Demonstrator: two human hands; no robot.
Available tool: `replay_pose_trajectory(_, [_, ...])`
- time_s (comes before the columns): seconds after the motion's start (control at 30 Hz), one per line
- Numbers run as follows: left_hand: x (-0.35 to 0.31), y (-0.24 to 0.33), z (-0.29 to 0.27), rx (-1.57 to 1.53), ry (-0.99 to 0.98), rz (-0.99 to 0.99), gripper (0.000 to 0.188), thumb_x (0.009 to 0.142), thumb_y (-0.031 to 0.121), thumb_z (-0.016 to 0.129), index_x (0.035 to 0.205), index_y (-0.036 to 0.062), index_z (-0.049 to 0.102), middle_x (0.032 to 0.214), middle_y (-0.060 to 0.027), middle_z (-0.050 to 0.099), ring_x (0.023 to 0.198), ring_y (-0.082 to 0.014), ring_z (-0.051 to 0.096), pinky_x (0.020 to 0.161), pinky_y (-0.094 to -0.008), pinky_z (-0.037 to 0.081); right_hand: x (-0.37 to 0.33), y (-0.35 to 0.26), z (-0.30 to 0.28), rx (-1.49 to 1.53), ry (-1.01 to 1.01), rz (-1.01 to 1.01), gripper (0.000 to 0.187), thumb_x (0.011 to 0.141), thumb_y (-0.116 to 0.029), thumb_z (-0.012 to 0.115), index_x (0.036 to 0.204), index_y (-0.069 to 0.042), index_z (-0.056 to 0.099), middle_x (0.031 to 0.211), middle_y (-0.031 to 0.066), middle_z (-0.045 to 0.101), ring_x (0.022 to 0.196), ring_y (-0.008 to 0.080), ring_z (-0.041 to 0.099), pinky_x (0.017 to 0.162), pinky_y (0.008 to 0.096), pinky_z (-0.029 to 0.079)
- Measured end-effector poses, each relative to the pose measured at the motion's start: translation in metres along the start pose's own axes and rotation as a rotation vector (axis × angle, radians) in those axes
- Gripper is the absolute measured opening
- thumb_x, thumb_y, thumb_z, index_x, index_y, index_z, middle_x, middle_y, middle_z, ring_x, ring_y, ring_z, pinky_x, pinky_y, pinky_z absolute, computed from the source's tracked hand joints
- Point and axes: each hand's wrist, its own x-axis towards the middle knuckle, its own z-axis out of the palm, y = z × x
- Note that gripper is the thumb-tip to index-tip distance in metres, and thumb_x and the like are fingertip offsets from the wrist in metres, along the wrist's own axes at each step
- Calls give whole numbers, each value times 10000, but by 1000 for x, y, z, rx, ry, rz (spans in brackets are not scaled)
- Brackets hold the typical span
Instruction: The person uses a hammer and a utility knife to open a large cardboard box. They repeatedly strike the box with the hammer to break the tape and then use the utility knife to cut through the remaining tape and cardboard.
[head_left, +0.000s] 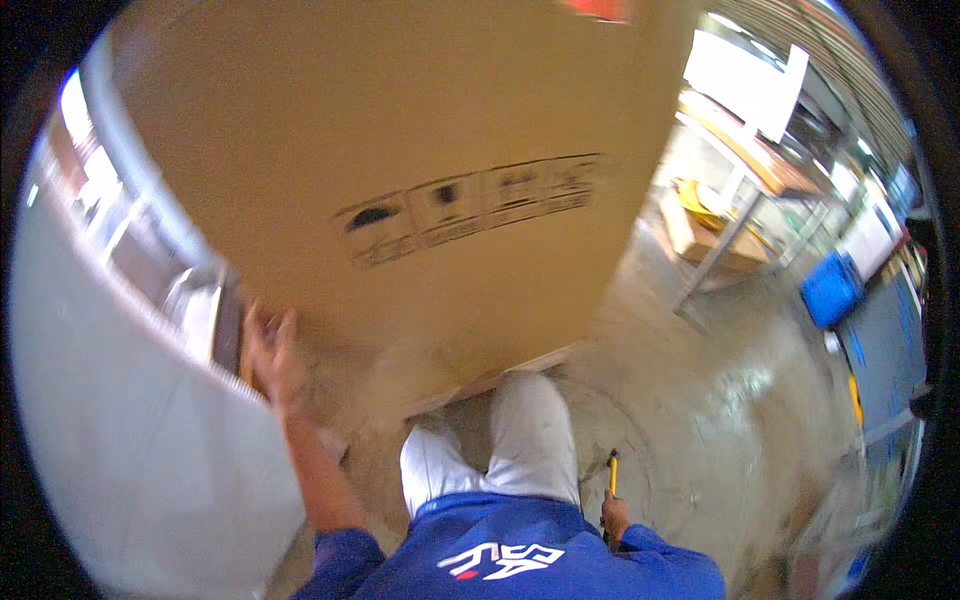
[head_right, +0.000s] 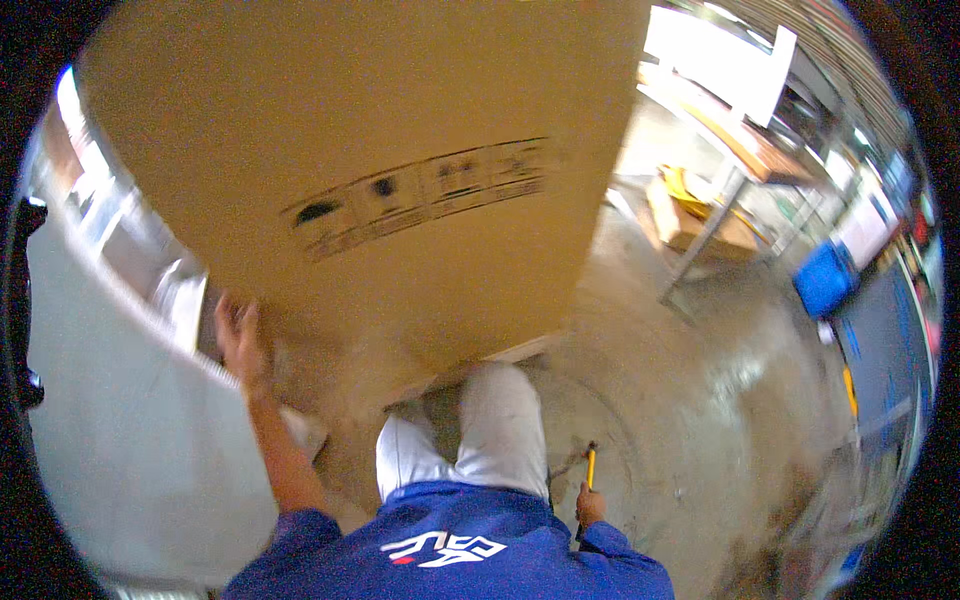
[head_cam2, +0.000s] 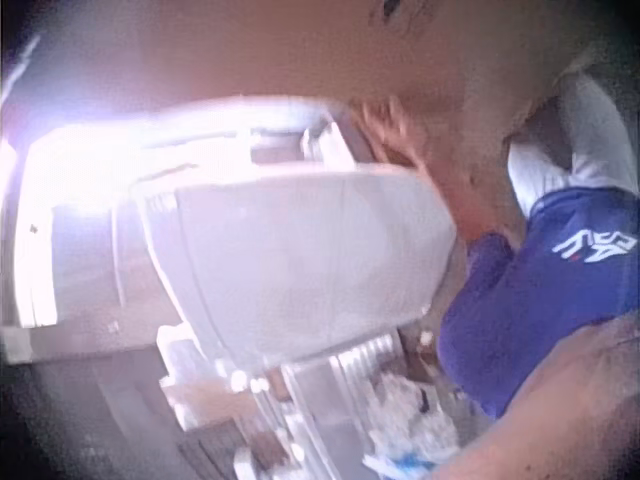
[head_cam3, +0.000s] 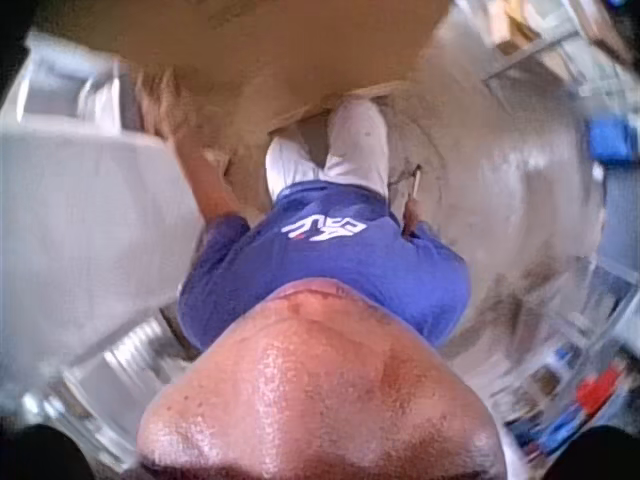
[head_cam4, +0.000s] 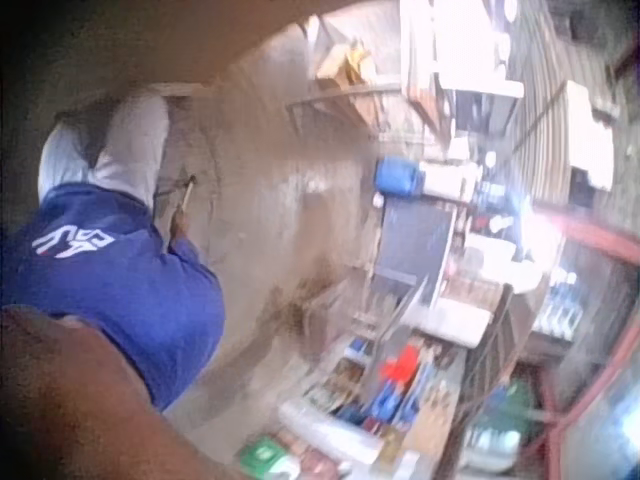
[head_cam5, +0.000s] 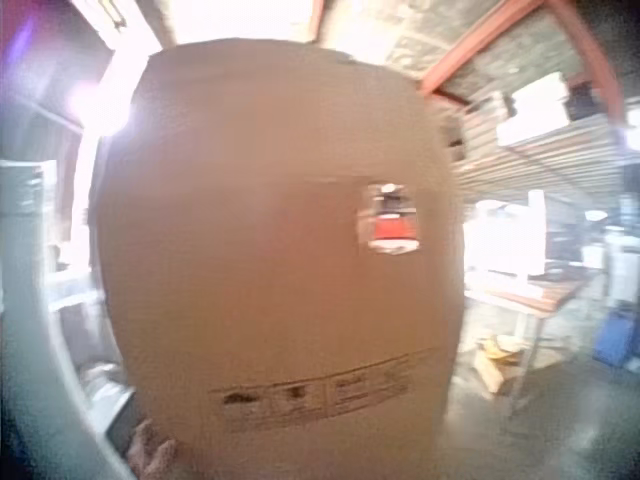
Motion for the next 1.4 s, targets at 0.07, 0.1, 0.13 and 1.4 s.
replay_pose_trajectory(0.07, [-6, -6, 7, -30, -37, -29, 601, 942, 144, 656, 1462, 0, 391, 1390, -171, 515, 1242, -269, 517, 1050, -393, 410, -16, -13, -6, -20, 80, 55, 635, 941, -555, 587, 684, 23, 643, 542, 119, 574, 457, 257, 574, 437, 414, 434])
replay_pose_trajectory(0.1, [-11, -4, 17, -127, -63, -41, 661, 904, 144, 696, 1470, 5, 383, 1421, -165, 490, 1277, -284, 490, 1079, -404, 384, -7, 2, -32, 35, 79, 54, 638, 937, -549, 598, 647, 19, 632, 506, 104, 547, 413, 251, 545, 408, 406, 417])
replay_pose_trajectory(0.13, [-1, -10, 10, -63, -106, 7, 713, 897, 141, 707, 1496, 14, 342, 1449, -168, 458, 1292, -291, 470, 1092, -417, 375, -25, -23, -19, 62, 58, 84, 634, 935, -544, 603, 642, 17, 631, 505, 104, 548, 412, 250, 544, 408, 407, 418])
replay_pose_trajectory(1.4, [-55, 332, 780, 274, -1021, -394, 436, 892, 387, 649, 1102, 7, 687, 967, -204, 728, 898, -318, 711, 830, -399, 539, -65, -308, -540, 798, 223, 812, 494, 946, -527, 578, 763, -74, 505, 539, 31, 428, 410, 191, 424, 392, 361, 363])
